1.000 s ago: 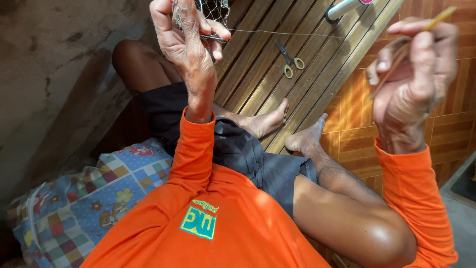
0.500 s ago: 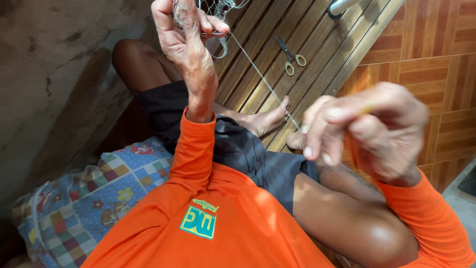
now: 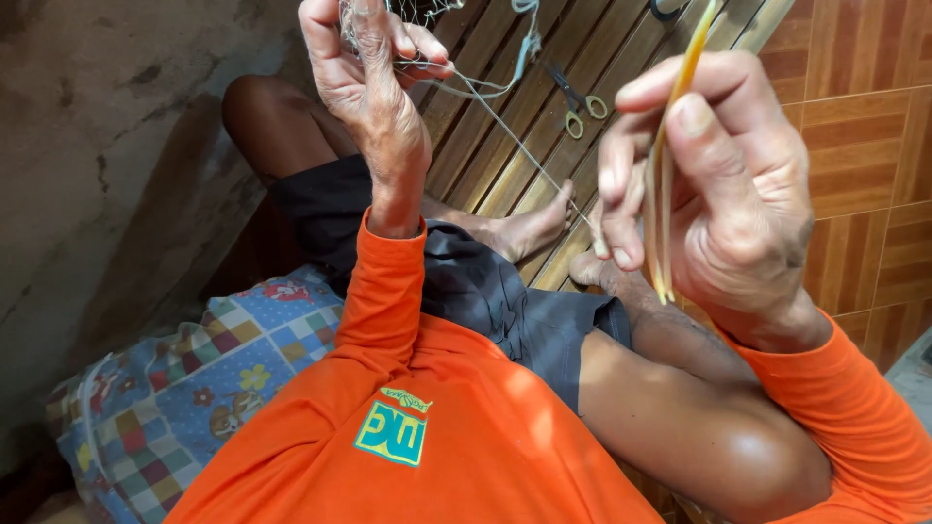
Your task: Repairing a fishing net by threading a shuttle through the mesh and tying knots to fix holes.
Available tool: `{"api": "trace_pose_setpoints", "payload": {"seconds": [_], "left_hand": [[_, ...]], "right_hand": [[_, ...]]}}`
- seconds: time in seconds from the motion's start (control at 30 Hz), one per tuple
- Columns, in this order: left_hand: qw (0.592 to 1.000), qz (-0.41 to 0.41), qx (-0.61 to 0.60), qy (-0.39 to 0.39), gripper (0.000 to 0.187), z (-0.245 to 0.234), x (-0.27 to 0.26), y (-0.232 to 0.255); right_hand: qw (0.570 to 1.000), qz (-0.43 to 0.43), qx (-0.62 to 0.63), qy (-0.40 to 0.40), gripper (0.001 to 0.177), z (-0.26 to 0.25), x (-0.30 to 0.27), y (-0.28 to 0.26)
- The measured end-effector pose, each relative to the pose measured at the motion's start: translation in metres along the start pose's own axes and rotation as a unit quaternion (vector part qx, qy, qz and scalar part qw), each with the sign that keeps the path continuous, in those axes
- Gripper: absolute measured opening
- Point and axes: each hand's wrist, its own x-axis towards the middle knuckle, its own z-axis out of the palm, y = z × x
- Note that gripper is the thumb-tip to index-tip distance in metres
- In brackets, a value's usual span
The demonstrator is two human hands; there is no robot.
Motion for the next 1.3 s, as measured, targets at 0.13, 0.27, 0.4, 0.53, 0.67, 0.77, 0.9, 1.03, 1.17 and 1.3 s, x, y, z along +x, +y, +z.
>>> {"api": "trace_pose_setpoints", "payload": {"seconds": [0.13,0.27,0.4,0.53,0.67,0.77,0.9,1.03,1.17,1.3], "left_hand": [[1.0,-0.022,-0.008,-0.007,0.013,-0.001,-0.004,0.0],[0.999,-0.037,-0.02,-0.015,0.015,-0.001,-0.007,0.003],[0.999,-0.036,-0.022,-0.01,0.014,0.005,-0.006,0.011],[0.999,-0.002,0.027,-0.029,0.013,0.015,-0.003,0.021],[0.997,0.019,0.074,-0.023,0.016,0.02,-0.003,0.029],[0.995,0.026,0.09,-0.026,0.016,0.023,-0.002,0.033],[0.995,0.036,0.089,-0.023,0.016,0.023,-0.003,0.034],[0.995,0.043,0.085,-0.034,0.013,0.024,-0.003,0.032],[0.995,0.05,0.068,-0.052,0.012,0.025,-0.002,0.029],[0.995,0.036,0.083,-0.038,0.014,0.019,-0.002,0.03]], "right_hand": [[0.998,-0.009,-0.029,0.062,0.028,-0.006,0.008,0.007],[0.978,-0.081,-0.184,0.057,0.019,-0.019,0.014,0.022],[0.97,-0.081,-0.23,-0.01,0.019,-0.023,0.018,0.027],[0.984,-0.007,-0.176,-0.029,0.014,-0.022,0.028,0.046],[0.984,0.041,-0.168,-0.034,0.016,-0.015,0.038,0.065],[0.989,0.083,-0.107,-0.05,0.039,-0.015,0.045,0.081],[0.987,0.092,-0.112,-0.063,0.069,-0.004,0.049,0.077],[0.987,0.09,-0.113,-0.076,0.081,-0.003,0.054,0.08],[0.989,0.08,-0.101,-0.073,0.076,-0.002,0.059,0.086],[0.991,0.072,-0.085,-0.073,0.069,-0.002,0.062,0.096]]}}
